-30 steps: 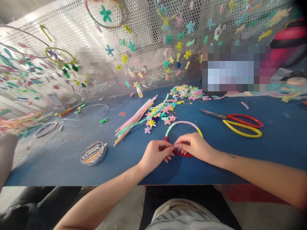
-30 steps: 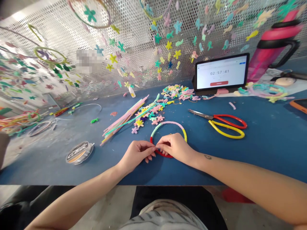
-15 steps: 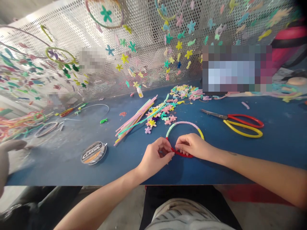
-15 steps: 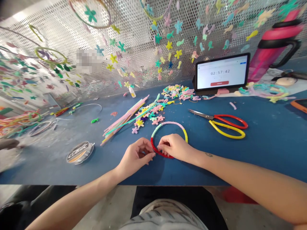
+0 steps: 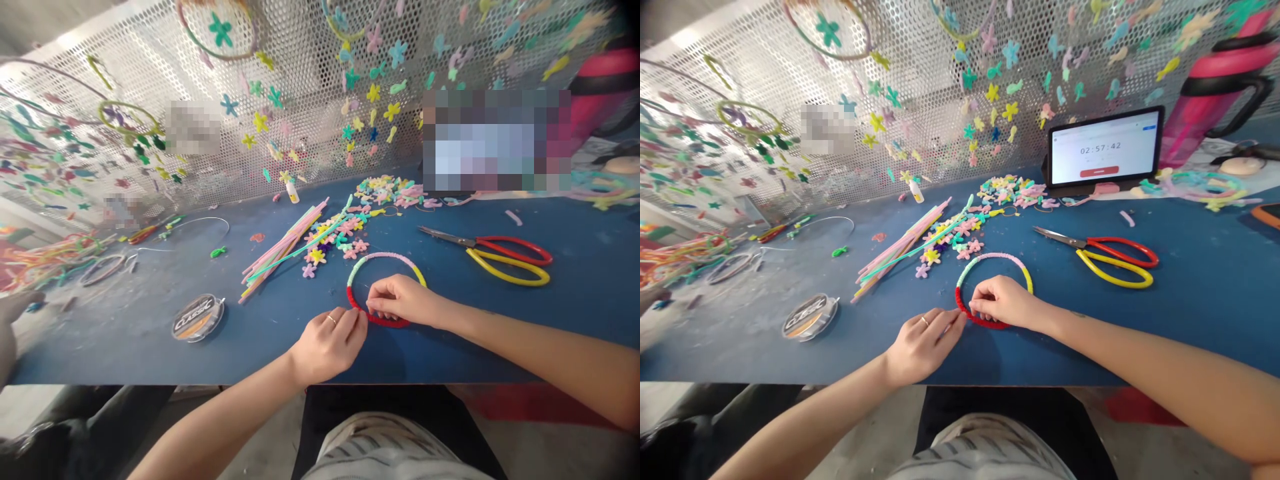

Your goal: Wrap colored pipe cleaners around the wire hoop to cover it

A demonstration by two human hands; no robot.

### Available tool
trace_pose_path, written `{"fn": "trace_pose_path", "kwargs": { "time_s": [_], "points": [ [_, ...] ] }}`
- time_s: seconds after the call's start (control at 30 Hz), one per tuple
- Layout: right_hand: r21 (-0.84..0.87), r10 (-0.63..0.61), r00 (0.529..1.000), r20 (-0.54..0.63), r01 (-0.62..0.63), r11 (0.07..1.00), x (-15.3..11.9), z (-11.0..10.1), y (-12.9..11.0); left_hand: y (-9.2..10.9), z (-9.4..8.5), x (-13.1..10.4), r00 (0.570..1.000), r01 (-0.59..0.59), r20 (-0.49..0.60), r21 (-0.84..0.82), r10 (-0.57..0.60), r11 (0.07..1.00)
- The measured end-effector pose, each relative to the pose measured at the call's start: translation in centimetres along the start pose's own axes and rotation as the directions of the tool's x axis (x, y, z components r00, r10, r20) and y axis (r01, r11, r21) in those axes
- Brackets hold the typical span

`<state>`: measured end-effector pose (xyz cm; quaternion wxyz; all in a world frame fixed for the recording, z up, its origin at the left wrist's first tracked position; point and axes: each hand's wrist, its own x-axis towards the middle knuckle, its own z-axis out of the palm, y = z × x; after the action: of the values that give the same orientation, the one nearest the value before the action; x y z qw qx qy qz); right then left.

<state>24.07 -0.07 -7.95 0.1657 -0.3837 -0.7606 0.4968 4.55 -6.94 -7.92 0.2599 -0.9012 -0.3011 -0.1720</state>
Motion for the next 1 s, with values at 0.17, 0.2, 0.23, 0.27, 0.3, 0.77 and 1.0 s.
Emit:
{"fn": "trace_pose_path", "kwargs": {
  "time_s": [0.17,0.2,0.23,0.27,0.3,0.77,1.0],
  "points": [
    [0.047,0.001,1.0,0.014,-0.001,0.999,-0.1,-0.1,0.0,0.9,-0.1,0.4,0.999,-0.011,0.046,0.175,0.003,0.984],
    [0.066,0.004,1.0,0.021,-0.006,0.998,-0.1,-0.1,0.0,1.0,-0.1,0.5,0.998,-0.004,0.055,0.186,-0.007,0.983],
    [0.086,0.01,1.0,0.026,-0.012,0.996,-0.1,-0.1,0.0,1.1,0.0,0.5,0.998,-0.001,0.061,0.191,-0.011,0.982],
    [0.106,0.019,0.999,0.03,-0.022,0.994,-0.1,-0.1,-0.1,1.2,0.0,0.6,0.998,0.0,0.064,0.194,-0.012,0.981],
    [0.126,0.03,0.999,0.033,-0.034,0.992,-0.1,-0.1,-0.1,1.2,0.0,0.6,0.998,-0.001,0.067,0.196,-0.013,0.981],
    [0.215,0.087,0.992,0.092,-0.106,0.971,-0.4,-0.3,-0.8,1.6,0.3,1.0,0.98,0.102,0.167,0.058,-0.11,0.993],
    [0.233,0.083,0.991,0.106,-0.106,0.967,-0.5,-0.4,-0.6,1.4,1.3,1.4,0.918,0.37,0.221,-0.17,-0.33,0.913]
  ]
}}
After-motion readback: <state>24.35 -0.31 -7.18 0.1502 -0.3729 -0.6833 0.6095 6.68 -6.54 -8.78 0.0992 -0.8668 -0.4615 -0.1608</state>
